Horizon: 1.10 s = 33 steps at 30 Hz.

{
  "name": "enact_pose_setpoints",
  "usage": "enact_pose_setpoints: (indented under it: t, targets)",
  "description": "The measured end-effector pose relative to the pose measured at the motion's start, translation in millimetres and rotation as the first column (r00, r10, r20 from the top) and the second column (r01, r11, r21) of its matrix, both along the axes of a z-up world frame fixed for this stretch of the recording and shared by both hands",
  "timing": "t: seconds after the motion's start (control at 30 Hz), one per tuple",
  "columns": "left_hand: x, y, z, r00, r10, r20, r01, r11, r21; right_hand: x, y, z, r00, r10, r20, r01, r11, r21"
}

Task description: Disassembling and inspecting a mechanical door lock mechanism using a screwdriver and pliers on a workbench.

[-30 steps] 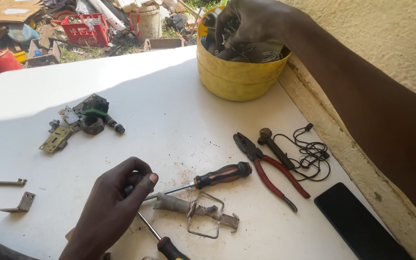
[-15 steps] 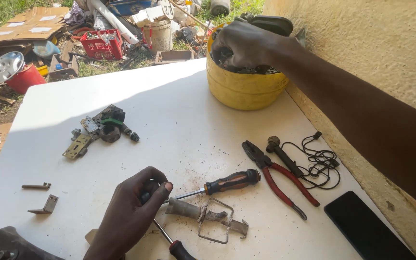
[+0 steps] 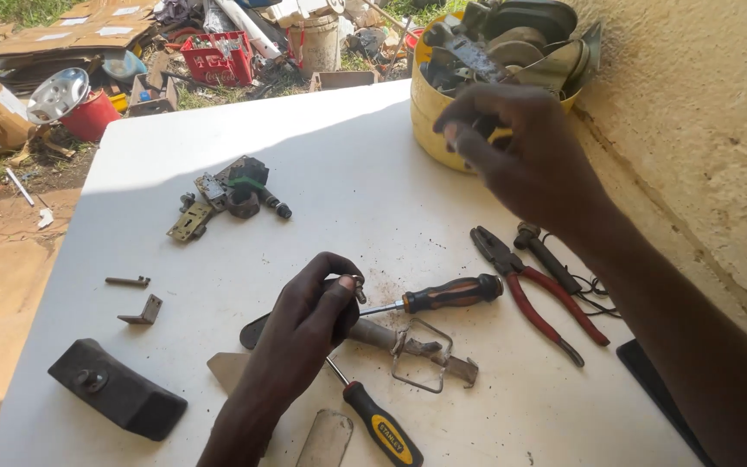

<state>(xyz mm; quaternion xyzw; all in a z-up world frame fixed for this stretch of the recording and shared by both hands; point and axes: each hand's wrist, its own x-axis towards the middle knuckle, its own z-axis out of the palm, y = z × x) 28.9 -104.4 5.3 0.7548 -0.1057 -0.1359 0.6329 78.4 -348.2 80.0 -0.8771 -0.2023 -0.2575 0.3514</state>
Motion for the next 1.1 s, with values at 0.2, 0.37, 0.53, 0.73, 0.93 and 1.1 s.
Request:
enact_pose_setpoints:
  t: [0.2, 0.37, 0.53, 0.73, 0.93, 1.1]
  targets:
    - [-13.8, -14.0, 2.1, 0.998, -0.056, -0.02, 0.054, 0.997, -0.054, -72.0, 47.0, -60.1, 0.894, 0.24, -0.379, -0.203, 0.97, 0.136]
    - [-22.9, -13.0, 5.1, 0.992, -0.101, 0.072, 0.105, 0.994, -0.044, -75.8, 44.9, -69.4, 0.913, 0.257, -0.317, -0.21, 0.962, 0.175]
    - [-25.7, -12.3, 10.4, 0.948, -0.144, 0.285, 0.096, 0.979, 0.179, -79.6, 38.8, -71.4, 0.925, 0.239, -0.294, -0.187, 0.963, 0.193]
    - [-25.9, -18.1, 2.6, 0.909, -0.233, 0.346, 0.107, 0.932, 0.346, -79.6, 34.3, -74.8, 0.931, 0.198, -0.306, -0.154, 0.974, 0.164]
    - [-24.8, -15.6, -4.0, 0.869, -0.27, 0.415, 0.114, 0.925, 0.363, -80.7, 35.4, -76.9, 0.935, 0.223, -0.275, -0.193, 0.972, 0.132]
    - [-25.4, -14.7, -0.3, 0.88, -0.201, 0.431, 0.115, 0.969, 0.218, -83.4, 37.3, -74.2, 0.949, 0.23, -0.216, -0.2, 0.968, 0.151]
